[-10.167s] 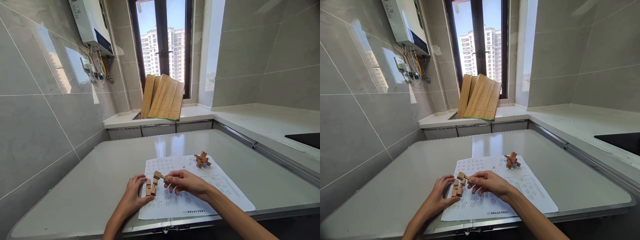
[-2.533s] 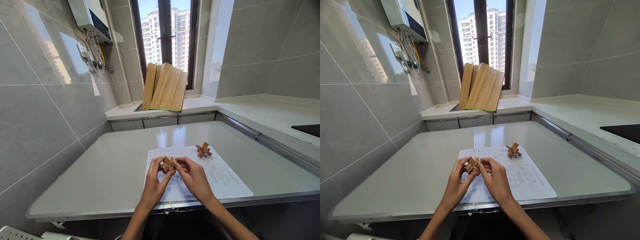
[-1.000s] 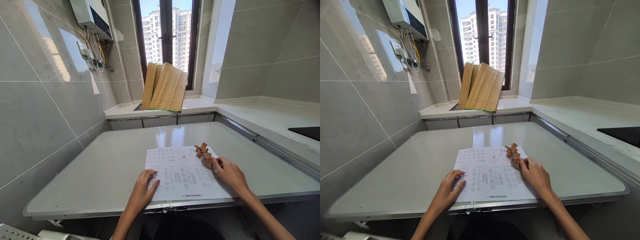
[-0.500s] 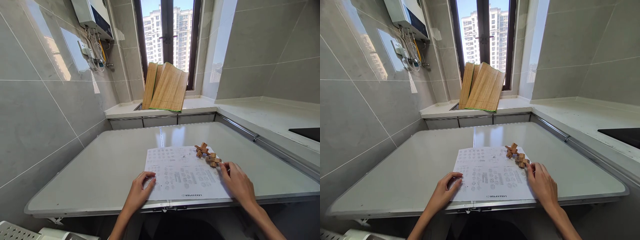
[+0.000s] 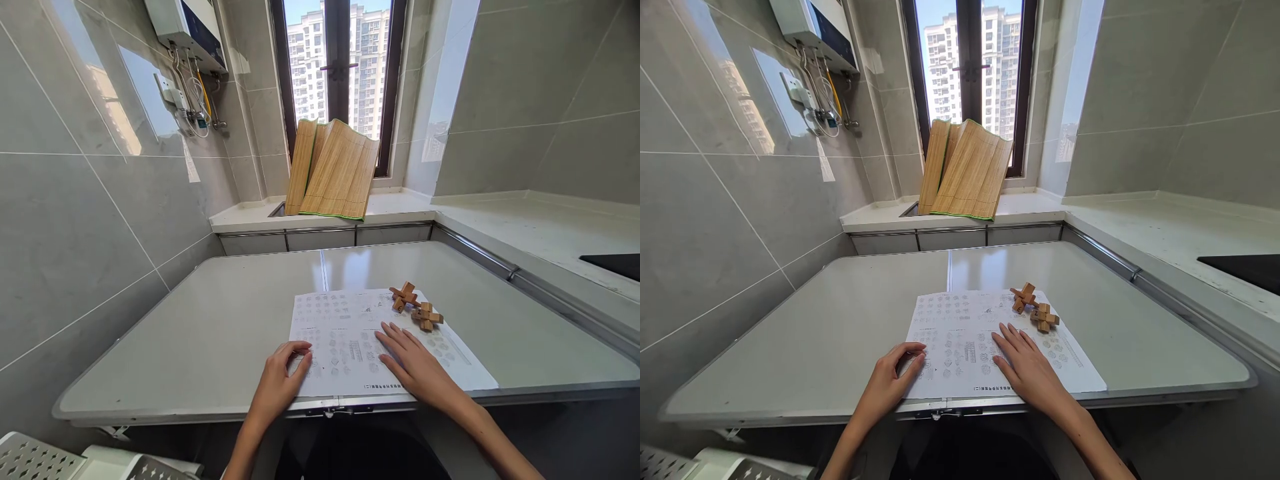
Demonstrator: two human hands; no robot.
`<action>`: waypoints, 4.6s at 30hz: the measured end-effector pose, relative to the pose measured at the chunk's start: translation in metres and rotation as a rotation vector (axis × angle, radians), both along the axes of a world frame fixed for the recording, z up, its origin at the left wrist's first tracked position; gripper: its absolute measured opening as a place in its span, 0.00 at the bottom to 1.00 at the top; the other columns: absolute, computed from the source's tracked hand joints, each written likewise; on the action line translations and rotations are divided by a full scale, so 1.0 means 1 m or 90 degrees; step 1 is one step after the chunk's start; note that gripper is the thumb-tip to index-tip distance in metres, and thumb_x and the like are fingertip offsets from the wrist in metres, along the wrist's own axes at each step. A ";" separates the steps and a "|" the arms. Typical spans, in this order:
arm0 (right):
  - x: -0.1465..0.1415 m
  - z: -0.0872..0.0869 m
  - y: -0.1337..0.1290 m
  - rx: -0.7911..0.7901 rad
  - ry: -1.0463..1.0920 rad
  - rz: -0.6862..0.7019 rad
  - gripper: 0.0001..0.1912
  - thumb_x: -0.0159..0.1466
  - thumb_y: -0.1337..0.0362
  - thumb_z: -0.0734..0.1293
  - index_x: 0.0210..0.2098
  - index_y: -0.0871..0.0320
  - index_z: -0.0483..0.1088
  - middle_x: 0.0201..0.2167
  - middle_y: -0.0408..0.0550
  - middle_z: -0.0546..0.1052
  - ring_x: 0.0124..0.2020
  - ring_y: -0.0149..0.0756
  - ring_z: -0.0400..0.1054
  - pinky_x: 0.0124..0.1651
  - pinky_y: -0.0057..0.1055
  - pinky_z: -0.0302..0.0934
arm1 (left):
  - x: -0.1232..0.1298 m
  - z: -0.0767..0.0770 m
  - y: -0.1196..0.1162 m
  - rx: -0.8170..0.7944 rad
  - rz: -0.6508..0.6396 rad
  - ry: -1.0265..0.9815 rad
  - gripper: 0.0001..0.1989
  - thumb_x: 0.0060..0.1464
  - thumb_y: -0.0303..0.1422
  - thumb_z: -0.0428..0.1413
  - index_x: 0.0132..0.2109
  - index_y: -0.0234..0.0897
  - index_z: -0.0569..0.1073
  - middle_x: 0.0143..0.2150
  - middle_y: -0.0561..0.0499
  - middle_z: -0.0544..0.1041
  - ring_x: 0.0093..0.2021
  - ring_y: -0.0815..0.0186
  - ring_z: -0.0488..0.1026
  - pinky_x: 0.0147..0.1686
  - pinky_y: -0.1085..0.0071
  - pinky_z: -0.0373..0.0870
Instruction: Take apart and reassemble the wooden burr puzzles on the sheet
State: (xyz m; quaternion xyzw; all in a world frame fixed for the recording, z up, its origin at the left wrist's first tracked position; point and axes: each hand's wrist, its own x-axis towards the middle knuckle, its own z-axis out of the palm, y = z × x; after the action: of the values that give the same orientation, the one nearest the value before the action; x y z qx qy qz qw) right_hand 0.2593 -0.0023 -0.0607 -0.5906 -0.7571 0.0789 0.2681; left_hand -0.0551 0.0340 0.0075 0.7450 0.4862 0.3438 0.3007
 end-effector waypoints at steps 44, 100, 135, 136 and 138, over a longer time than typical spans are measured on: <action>0.012 -0.010 0.001 0.048 0.085 -0.135 0.20 0.71 0.60 0.57 0.56 0.57 0.72 0.63 0.53 0.71 0.67 0.47 0.61 0.68 0.50 0.57 | 0.006 0.001 0.007 0.019 0.003 0.048 0.14 0.64 0.43 0.53 0.48 0.43 0.79 0.46 0.49 0.82 0.44 0.59 0.78 0.38 0.67 0.73; -0.038 0.042 0.141 -0.134 0.665 -0.007 0.12 0.69 0.56 0.67 0.49 0.53 0.70 0.46 0.53 0.79 0.49 0.44 0.76 0.54 0.39 0.72 | 0.098 0.014 0.164 -0.199 -0.193 -0.158 0.33 0.48 0.33 0.65 0.62 0.41 0.66 0.56 0.44 0.77 0.56 0.53 0.75 0.55 0.58 0.75; -0.034 0.054 0.147 -0.332 0.811 0.101 0.18 0.69 0.47 0.66 0.43 0.57 0.71 0.34 0.48 0.77 0.30 0.35 0.71 0.34 0.31 0.67 | 0.090 0.007 0.163 -0.232 -0.236 -0.183 0.47 0.43 0.45 0.70 0.66 0.42 0.61 0.51 0.45 0.79 0.48 0.54 0.77 0.52 0.60 0.74; -0.035 0.055 0.147 -0.344 0.828 0.104 0.18 0.69 0.47 0.66 0.43 0.56 0.70 0.34 0.48 0.77 0.30 0.35 0.70 0.34 0.32 0.67 | 0.091 0.009 0.161 -0.251 -0.228 -0.181 0.44 0.46 0.44 0.69 0.67 0.42 0.60 0.49 0.46 0.79 0.46 0.56 0.78 0.49 0.61 0.75; -0.036 0.055 0.147 -0.358 0.840 0.120 0.19 0.69 0.46 0.65 0.43 0.55 0.68 0.34 0.47 0.77 0.29 0.35 0.70 0.34 0.32 0.67 | 0.095 0.011 0.158 -0.274 -0.202 -0.175 0.35 0.56 0.44 0.63 0.67 0.42 0.61 0.48 0.47 0.80 0.42 0.60 0.79 0.45 0.64 0.76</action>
State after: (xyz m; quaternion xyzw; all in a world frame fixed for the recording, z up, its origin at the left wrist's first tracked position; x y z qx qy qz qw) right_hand 0.2230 0.1444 -0.0052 -0.3990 -0.4361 0.6336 0.4991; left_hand 0.0399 0.1916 0.0185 0.6771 0.3799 0.2792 0.5651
